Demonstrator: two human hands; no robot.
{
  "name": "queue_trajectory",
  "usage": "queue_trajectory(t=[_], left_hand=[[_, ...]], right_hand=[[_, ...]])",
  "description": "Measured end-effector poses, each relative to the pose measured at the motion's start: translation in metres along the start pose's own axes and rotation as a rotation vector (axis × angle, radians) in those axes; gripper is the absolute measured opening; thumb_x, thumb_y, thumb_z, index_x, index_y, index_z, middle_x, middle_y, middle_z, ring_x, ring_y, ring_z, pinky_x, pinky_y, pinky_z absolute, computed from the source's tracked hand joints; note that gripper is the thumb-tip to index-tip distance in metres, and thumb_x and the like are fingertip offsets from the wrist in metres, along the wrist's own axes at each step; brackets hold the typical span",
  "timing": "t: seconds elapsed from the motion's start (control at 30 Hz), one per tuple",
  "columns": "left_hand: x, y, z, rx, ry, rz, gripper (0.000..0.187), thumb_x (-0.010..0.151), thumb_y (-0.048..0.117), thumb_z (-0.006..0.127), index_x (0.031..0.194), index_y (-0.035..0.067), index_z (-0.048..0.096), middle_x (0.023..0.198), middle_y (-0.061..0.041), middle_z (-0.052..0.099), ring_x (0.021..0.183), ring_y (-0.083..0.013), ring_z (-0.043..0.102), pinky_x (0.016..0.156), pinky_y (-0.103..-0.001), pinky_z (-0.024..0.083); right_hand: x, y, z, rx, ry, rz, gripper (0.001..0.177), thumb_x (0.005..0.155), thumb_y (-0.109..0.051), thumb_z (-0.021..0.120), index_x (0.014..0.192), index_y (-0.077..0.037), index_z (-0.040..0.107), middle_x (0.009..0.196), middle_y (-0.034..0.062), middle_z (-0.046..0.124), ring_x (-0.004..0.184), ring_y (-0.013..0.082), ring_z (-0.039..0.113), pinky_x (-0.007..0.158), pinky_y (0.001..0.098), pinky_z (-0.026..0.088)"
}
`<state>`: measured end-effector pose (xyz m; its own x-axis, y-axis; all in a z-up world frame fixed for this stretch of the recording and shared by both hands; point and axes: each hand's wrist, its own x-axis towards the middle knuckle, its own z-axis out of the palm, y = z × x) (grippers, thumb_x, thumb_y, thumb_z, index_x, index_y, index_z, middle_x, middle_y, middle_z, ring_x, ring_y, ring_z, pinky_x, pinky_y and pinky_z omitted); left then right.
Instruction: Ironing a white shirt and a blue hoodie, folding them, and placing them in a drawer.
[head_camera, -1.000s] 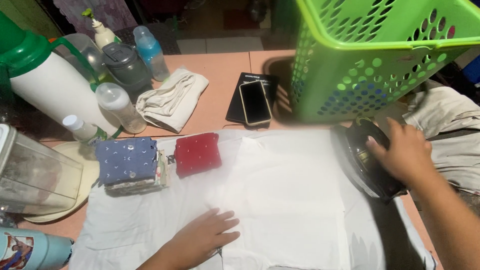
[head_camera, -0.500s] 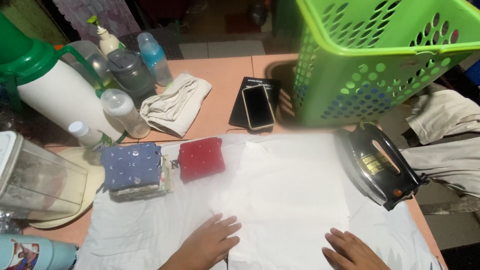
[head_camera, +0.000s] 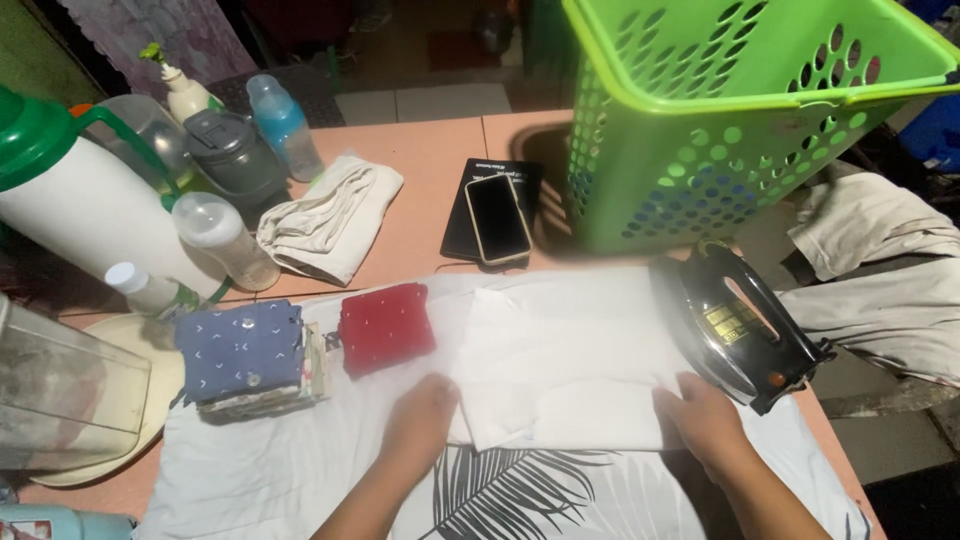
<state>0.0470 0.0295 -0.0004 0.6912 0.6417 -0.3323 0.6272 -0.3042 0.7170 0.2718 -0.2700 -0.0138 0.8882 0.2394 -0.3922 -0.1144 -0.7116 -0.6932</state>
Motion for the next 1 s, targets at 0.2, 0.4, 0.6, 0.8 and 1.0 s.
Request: queue_trajectory(t=[0.2, 0.4, 0.6, 0.8, 1.0], left_hand=[[0.015, -0.016, 0.019, 0.043, 0.059, -0.021, 0.036, 0.102, 0.034, 0.041, 0.109, 0.006, 0.063, 0.109, -0.022, 0.069, 0.105, -0.0417, 0.065, 0.094, -0.050, 0.048], [-0.021, 0.043, -0.003, 0.130, -0.011, -0.131, 0.041, 0.093, 0.038, 0.064, 0.127, 0.018, 0.055, 0.120, -0.014, 0.069, 0.114, -0.0355, 0.065, 0.098, -0.047, 0.050], [-0.018, 0.034, 0.008, 0.149, 0.038, -0.131, 0.037, 0.093, 0.031, 0.065, 0.128, 0.021, 0.055, 0.123, -0.011, 0.069, 0.115, -0.0357, 0.065, 0.097, -0.047, 0.051], [-0.020, 0.046, 0.000, 0.297, 0.074, 0.037, 0.045, 0.091, 0.029, 0.065, 0.132, 0.015, 0.054, 0.118, -0.015, 0.063, 0.111, -0.0363, 0.061, 0.095, -0.048, 0.049], [0.028, 0.048, 0.015, 0.420, 0.247, 0.453, 0.033, 0.095, 0.013, 0.054, 0.126, 0.006, 0.057, 0.113, -0.016, 0.060, 0.105, -0.0349, 0.060, 0.091, -0.046, 0.050]], right_hand=[[-0.005, -0.014, 0.010, -0.248, 0.073, 0.053, 0.038, 0.093, -0.025, 0.068, 0.122, -0.001, 0.064, 0.101, 0.0184, 0.073, 0.092, 0.0289, 0.071, 0.081, 0.0390, 0.054], [-0.035, -0.044, 0.013, -0.311, 0.122, 0.050, 0.049, 0.092, -0.019, 0.063, 0.138, -0.006, 0.054, 0.105, 0.0196, 0.074, 0.101, 0.0345, 0.071, 0.091, 0.0430, 0.053], [-0.051, -0.048, 0.026, -0.508, 0.228, -0.052, 0.039, 0.089, -0.010, 0.058, 0.127, -0.005, 0.058, 0.104, 0.0204, 0.072, 0.104, 0.0391, 0.064, 0.091, 0.0477, 0.051], [-0.040, -0.049, 0.028, -0.711, 0.295, -0.197, 0.023, 0.085, -0.012, 0.060, 0.107, -0.006, 0.063, 0.103, 0.0176, 0.064, 0.101, 0.0360, 0.058, 0.090, 0.0496, 0.047], [-0.029, -0.099, 0.014, -0.811, 0.330, -0.524, 0.019, 0.086, -0.012, 0.059, 0.103, -0.007, 0.064, 0.102, 0.0185, 0.063, 0.101, 0.0367, 0.055, 0.090, 0.0536, 0.044]])
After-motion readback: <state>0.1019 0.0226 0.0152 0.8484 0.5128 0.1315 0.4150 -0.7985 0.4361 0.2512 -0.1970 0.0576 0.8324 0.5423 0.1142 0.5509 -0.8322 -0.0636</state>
